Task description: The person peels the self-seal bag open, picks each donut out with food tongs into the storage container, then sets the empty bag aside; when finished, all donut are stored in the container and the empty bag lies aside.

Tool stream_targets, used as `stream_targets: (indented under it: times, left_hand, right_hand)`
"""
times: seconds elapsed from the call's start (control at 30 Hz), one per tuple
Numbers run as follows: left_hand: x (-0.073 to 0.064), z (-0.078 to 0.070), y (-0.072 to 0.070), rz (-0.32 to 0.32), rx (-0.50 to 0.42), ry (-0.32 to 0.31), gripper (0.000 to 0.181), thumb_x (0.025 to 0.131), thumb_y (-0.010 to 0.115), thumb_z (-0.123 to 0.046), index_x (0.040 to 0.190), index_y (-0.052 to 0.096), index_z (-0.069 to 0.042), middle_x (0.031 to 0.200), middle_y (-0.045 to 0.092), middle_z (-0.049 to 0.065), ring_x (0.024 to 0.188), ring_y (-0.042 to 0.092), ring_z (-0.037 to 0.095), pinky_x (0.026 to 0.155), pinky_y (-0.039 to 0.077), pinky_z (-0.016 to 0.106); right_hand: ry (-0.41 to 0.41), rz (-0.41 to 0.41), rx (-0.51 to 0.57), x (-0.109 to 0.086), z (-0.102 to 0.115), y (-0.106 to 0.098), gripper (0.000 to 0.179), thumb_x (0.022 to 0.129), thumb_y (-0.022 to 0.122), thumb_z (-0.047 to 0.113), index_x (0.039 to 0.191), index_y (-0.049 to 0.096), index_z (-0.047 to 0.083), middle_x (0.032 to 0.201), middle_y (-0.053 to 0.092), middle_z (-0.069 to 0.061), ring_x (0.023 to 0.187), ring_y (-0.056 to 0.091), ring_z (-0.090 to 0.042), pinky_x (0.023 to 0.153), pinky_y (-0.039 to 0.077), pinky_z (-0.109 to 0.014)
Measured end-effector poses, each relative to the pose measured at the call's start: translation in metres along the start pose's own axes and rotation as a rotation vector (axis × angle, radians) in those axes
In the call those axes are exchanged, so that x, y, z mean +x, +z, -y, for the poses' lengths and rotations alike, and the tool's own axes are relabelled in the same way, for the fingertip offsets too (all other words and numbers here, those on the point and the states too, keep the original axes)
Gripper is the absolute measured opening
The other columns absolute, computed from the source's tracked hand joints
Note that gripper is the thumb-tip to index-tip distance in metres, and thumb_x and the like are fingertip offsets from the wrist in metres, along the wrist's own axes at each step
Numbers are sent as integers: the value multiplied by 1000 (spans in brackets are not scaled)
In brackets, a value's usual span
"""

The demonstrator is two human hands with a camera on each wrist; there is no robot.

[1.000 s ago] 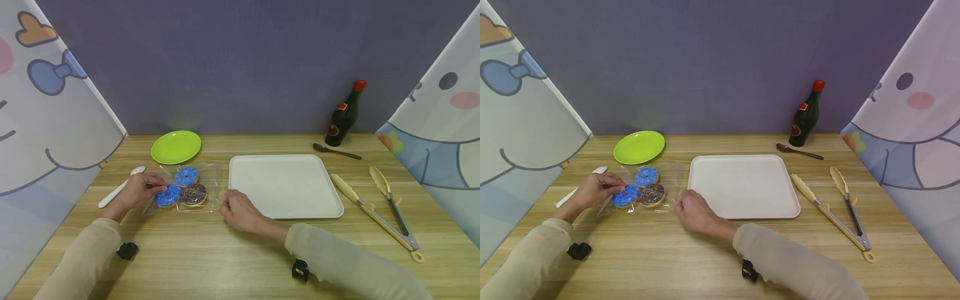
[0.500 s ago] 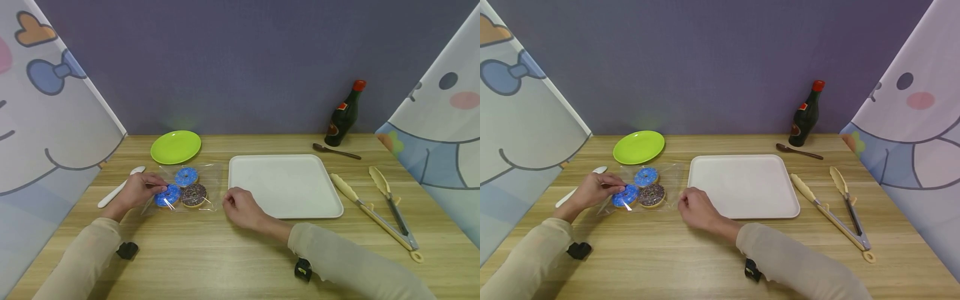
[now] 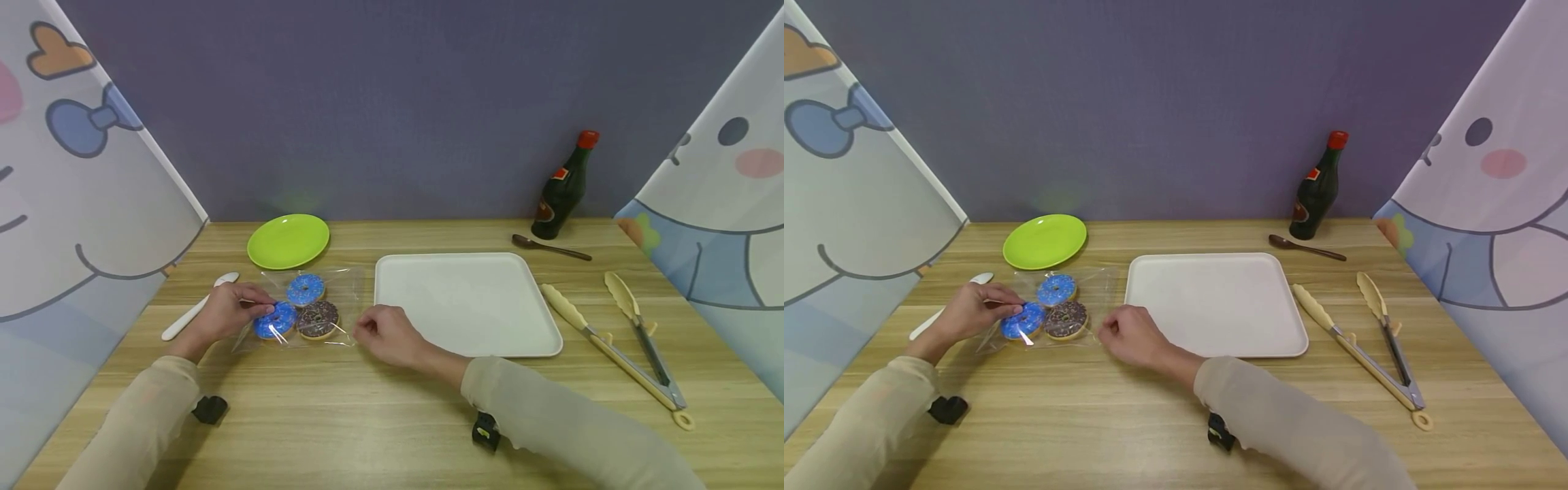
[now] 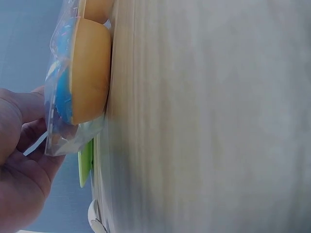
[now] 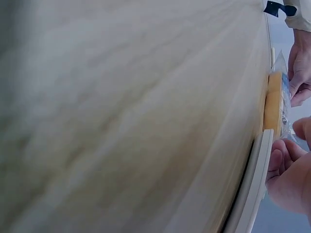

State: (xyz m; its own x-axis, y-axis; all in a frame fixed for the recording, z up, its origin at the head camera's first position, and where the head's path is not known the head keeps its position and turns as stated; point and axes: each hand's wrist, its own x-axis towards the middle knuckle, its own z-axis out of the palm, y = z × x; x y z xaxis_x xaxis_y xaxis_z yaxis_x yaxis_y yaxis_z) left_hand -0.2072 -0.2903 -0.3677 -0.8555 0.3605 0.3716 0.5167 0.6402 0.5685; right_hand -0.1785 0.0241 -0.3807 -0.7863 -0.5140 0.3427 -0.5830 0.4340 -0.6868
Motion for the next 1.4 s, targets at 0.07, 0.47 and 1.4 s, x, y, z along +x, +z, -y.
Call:
stream_targets:
  times: [0.07,0.47,1.4]
  left_hand:
    - [0,0,0,1,-7,-4,10,73,75,11,79,74,3,81,68,10,78,61,9,63,50,16]
    - [3,0,0,4,-2,-3,11,71,76,12,77,74,2,79,68,8,75,60,6,61,50,16]
    - [2,-2,-2,16,-25,6,12,72,76,12,76,74,1,78,67,6,75,60,8,62,50,16]
  right_hand:
    - [3,-9,2,1,0,1,10,86,63,6,80,71,6,73,61,4,64,53,-4,60,46,-20]
    - [39,-57,64,-2,0,-2,11,86,62,3,79,70,5,69,61,6,62,52,-6,58,46,-22]
    - [176,-154,116,-11,-10,-14,17,76,59,-1,67,70,8,62,60,7,60,51,-7,58,45,-23]
